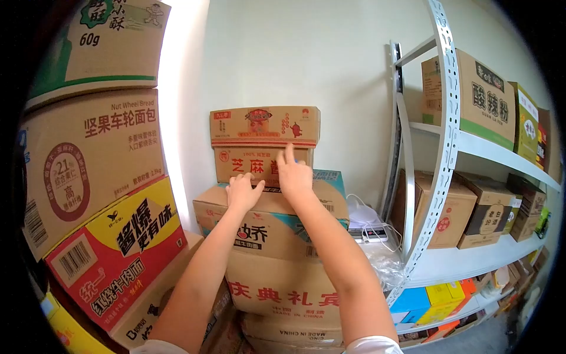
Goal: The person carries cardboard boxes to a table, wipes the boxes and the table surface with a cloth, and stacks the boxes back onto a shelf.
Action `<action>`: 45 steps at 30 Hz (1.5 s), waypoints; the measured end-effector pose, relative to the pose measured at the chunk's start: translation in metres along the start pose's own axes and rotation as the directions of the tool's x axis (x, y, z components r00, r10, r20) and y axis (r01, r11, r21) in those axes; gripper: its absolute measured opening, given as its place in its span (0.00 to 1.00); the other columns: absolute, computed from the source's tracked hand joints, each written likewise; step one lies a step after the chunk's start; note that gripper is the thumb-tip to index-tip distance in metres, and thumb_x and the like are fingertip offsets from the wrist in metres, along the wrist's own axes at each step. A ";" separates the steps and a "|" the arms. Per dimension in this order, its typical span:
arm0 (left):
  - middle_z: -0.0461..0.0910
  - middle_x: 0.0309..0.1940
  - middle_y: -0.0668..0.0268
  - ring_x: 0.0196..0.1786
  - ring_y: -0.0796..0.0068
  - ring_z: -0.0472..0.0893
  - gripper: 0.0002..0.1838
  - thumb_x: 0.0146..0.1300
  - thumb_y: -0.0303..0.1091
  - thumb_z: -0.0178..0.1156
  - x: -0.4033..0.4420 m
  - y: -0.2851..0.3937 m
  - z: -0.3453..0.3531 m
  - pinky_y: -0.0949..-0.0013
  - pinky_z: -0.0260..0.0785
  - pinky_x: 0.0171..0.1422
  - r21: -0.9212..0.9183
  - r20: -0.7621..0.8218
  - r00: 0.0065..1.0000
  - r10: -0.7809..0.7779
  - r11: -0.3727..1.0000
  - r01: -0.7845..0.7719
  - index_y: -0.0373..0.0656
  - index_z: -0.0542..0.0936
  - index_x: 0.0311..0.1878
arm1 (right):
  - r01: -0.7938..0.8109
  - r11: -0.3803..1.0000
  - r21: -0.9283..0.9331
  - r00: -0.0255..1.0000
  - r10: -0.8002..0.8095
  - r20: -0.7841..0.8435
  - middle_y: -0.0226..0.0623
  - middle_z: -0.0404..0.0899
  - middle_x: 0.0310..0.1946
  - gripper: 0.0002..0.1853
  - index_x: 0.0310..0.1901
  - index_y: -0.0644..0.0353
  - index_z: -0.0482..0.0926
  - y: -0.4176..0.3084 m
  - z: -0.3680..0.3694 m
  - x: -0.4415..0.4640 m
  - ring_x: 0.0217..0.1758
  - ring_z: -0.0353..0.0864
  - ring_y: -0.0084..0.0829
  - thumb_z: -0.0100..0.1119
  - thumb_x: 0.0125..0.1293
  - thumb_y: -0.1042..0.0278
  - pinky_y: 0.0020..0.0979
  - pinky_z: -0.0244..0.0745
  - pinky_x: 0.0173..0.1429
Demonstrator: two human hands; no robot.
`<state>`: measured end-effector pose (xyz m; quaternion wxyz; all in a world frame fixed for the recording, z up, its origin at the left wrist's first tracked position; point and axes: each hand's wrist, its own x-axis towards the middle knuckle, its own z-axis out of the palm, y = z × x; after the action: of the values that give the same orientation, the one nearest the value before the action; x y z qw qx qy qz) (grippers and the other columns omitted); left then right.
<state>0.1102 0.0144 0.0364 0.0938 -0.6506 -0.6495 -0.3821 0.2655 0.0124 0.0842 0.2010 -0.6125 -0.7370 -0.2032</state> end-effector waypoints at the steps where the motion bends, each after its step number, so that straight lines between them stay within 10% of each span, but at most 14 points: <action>1: 0.76 0.49 0.56 0.59 0.58 0.69 0.22 0.61 0.50 0.59 -0.002 0.000 0.001 0.53 0.59 0.62 -0.029 -0.097 0.995 0.016 0.999 -0.019 0.41 0.78 0.49 | 0.085 0.992 -0.091 0.993 -0.092 -0.080 0.40 0.43 0.76 0.33 0.70 0.51 0.60 -0.005 -0.005 0.002 0.49 0.81 0.40 0.54 0.61 0.66 0.38 0.78 0.48; 23: 0.77 0.45 0.60 0.55 0.59 0.70 0.14 0.58 0.44 0.61 -0.001 -0.005 0.004 0.55 0.61 0.59 -0.103 -0.205 0.977 0.049 0.992 -0.071 0.43 0.80 0.39 | 0.193 0.977 -0.089 0.974 -0.179 0.140 0.34 0.28 0.77 0.24 0.63 0.40 0.72 -0.022 0.011 0.044 0.44 0.85 0.34 0.54 0.64 0.62 0.35 0.79 0.43; 25: 0.77 0.45 0.60 0.55 0.59 0.70 0.14 0.58 0.44 0.61 -0.002 -0.003 0.002 0.55 0.61 0.59 -0.095 -0.200 0.979 0.043 0.993 -0.064 0.43 0.80 0.39 | 0.199 0.980 0.015 0.980 -0.199 -0.002 0.38 0.45 0.75 0.18 0.56 0.46 0.76 -0.013 0.010 0.028 0.44 0.84 0.40 0.56 0.63 0.63 0.39 0.79 0.45; 28: 0.77 0.45 0.58 0.55 0.57 0.70 0.14 0.58 0.43 0.60 -0.003 -0.002 0.000 0.54 0.61 0.59 -0.105 -0.176 0.983 0.050 0.992 -0.069 0.41 0.79 0.39 | 0.264 0.953 0.147 0.904 -0.191 -0.382 0.40 0.73 0.46 0.09 0.43 0.55 0.77 0.013 0.010 0.000 0.41 0.82 0.44 0.56 0.60 0.70 0.42 0.78 0.43; 34: 0.79 0.40 0.55 0.50 0.53 0.75 0.12 0.53 0.39 0.62 -0.002 0.002 -0.002 0.51 0.68 0.53 -0.108 -0.357 0.924 0.135 0.977 -0.184 0.41 0.81 0.36 | 0.190 0.948 0.256 0.741 0.033 -0.671 0.38 0.77 0.29 0.08 0.29 0.58 0.75 0.074 -0.021 -0.116 0.32 0.78 0.45 0.63 0.57 0.66 0.41 0.73 0.34; 38: 0.76 0.48 0.59 0.56 0.54 0.69 0.16 0.56 0.35 0.62 -0.038 0.016 0.000 0.54 0.61 0.62 -0.017 -0.668 0.658 0.348 0.877 -0.480 0.43 0.77 0.48 | 0.044 0.940 0.337 0.726 0.202 -0.658 0.40 0.75 0.22 0.13 0.23 0.60 0.74 0.109 -0.021 -0.222 0.27 0.77 0.45 0.67 0.55 0.63 0.40 0.71 0.30; 45: 0.69 0.57 0.55 0.63 0.53 0.62 0.14 0.56 0.30 0.60 -0.283 0.108 0.019 0.48 0.54 0.66 -0.390 -0.432 0.723 0.539 0.611 -0.688 0.42 0.75 0.47 | -0.484 0.738 0.470 0.642 0.665 -0.382 0.47 0.75 0.20 0.17 0.23 0.64 0.76 0.166 0.032 -0.476 0.22 0.75 0.46 0.67 0.57 0.59 0.39 0.68 0.27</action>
<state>0.2548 -0.2081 -0.1117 0.1262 -0.7753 -0.2338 -0.5730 0.5076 -0.3336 -0.1936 0.5475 -0.6944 -0.4377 -0.1627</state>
